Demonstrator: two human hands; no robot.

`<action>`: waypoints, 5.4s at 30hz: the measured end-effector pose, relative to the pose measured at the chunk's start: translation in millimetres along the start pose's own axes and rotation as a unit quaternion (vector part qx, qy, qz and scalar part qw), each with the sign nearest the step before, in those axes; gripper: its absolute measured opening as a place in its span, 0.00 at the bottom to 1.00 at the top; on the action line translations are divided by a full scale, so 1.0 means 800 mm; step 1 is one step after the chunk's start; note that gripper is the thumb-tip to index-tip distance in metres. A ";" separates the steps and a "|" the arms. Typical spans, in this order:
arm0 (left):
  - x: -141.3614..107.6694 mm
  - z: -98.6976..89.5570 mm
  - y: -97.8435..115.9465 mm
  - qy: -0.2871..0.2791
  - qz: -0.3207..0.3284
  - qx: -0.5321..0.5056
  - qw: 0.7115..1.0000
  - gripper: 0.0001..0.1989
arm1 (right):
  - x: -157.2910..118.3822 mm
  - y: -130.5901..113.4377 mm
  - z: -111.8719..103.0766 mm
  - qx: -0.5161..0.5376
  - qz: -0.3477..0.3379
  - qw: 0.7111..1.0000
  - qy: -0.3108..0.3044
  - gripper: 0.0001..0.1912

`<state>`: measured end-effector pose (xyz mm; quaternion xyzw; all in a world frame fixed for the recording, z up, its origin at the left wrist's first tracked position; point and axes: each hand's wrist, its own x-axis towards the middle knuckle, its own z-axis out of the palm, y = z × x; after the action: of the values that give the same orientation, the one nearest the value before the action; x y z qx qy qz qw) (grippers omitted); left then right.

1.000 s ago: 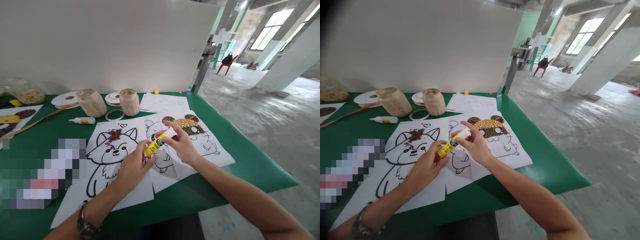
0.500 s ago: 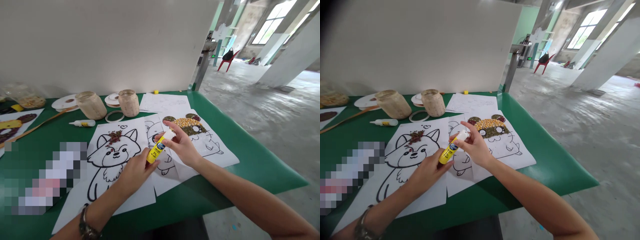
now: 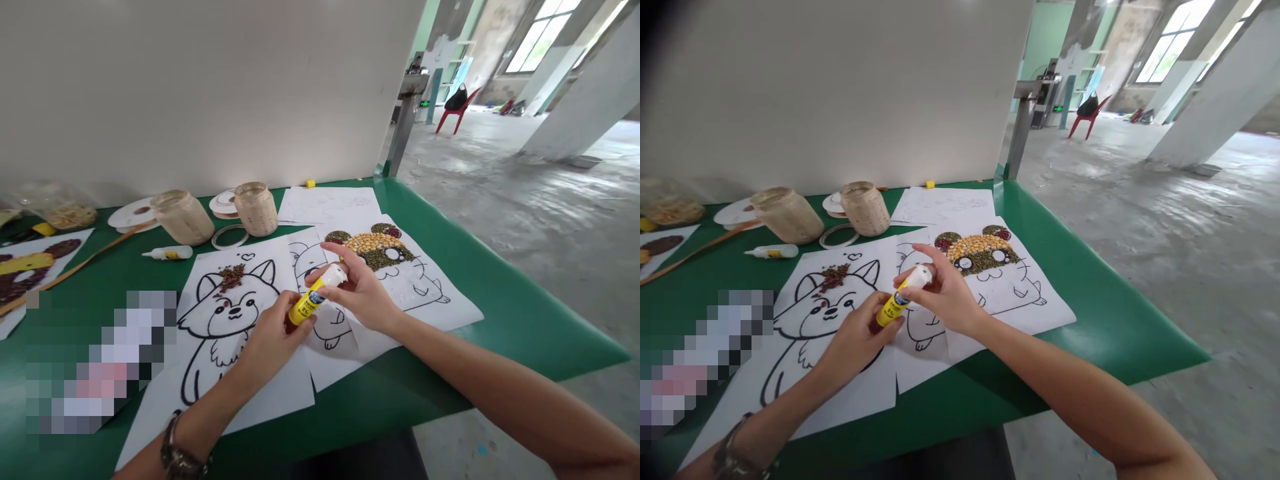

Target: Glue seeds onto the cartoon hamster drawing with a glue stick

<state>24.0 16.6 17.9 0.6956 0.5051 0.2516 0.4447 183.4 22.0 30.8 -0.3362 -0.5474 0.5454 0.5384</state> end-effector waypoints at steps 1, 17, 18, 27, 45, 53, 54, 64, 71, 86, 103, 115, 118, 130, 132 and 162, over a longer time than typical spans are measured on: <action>0.000 0.000 0.001 0.008 0.003 0.042 0.999 0.10 | -0.002 -0.001 0.002 -0.019 0.000 1.000 -0.004 0.31; -0.007 0.000 0.005 -0.103 -0.008 -0.024 0.994 0.10 | -0.019 -0.008 0.012 -0.093 -0.032 0.991 -0.085 0.31; -0.007 0.002 0.006 -0.087 -0.003 -0.001 0.996 0.08 | -0.018 -0.007 0.012 -0.103 -0.029 0.991 -0.084 0.31; -0.016 -0.009 0.007 -0.385 -0.116 -0.289 0.869 0.12 | -0.018 -0.005 0.013 0.044 0.016 0.991 -0.122 0.28; -0.010 -0.014 -0.001 -0.414 -0.093 -0.293 0.857 0.08 | -0.022 -0.007 0.018 0.088 0.008 0.984 -0.155 0.28; -0.011 -0.014 -0.008 -0.479 -0.086 -0.336 0.807 0.16 | -0.028 -0.016 0.022 0.099 0.010 0.976 -0.195 0.29; -0.012 -0.011 -0.004 -0.420 -0.070 -0.290 0.857 0.13 | -0.027 -0.014 0.021 0.090 0.011 0.978 -0.188 0.29; -0.012 -0.003 0.007 -0.196 -0.050 -0.150 0.968 0.08 | -0.023 -0.008 0.017 0.033 -0.008 0.990 -0.138 0.28; -0.016 -0.010 0.006 -0.341 0.013 -0.218 0.914 0.07 | -0.030 -0.018 0.020 -0.005 -0.051 0.986 -0.160 0.31; -0.020 -0.005 0.012 -0.275 0.009 -0.209 0.938 0.06 | -0.028 -0.017 0.015 0.017 -0.041 0.976 -0.215 0.32; -0.018 0.004 -0.009 -0.143 0.111 -0.111 0.977 0.08 | -0.028 -0.018 0.015 -0.156 -0.108 0.958 -0.213 0.27; -0.015 -0.006 0.013 -0.391 0.119 -0.237 0.881 0.08 | -0.029 -0.021 0.014 -0.035 -0.053 0.936 -0.346 0.37; -0.018 -0.001 0.009 -0.222 0.120 -0.186 0.949 0.06 | -0.027 -0.023 0.013 -0.098 -0.124 0.962 -0.221 0.34; -0.018 0.002 -0.010 0.082 0.213 0.006 0.973 0.03 | -0.035 -0.042 0.013 -0.444 -0.413 0.793 -0.060 0.08; -0.018 0.000 -0.008 0.094 0.213 0.012 0.972 0.03 | -0.037 -0.039 0.012 -0.451 -0.418 0.787 -0.052 0.09; -0.012 -0.011 -0.009 0.218 0.241 0.250 0.912 0.02 | -0.034 -0.029 0.015 -0.439 -0.375 0.813 -0.074 0.09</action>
<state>10.4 11.5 16.8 0.8123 0.4529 0.3624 0.0609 182.1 -11.1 49.4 -0.2642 -0.8502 0.0264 0.4546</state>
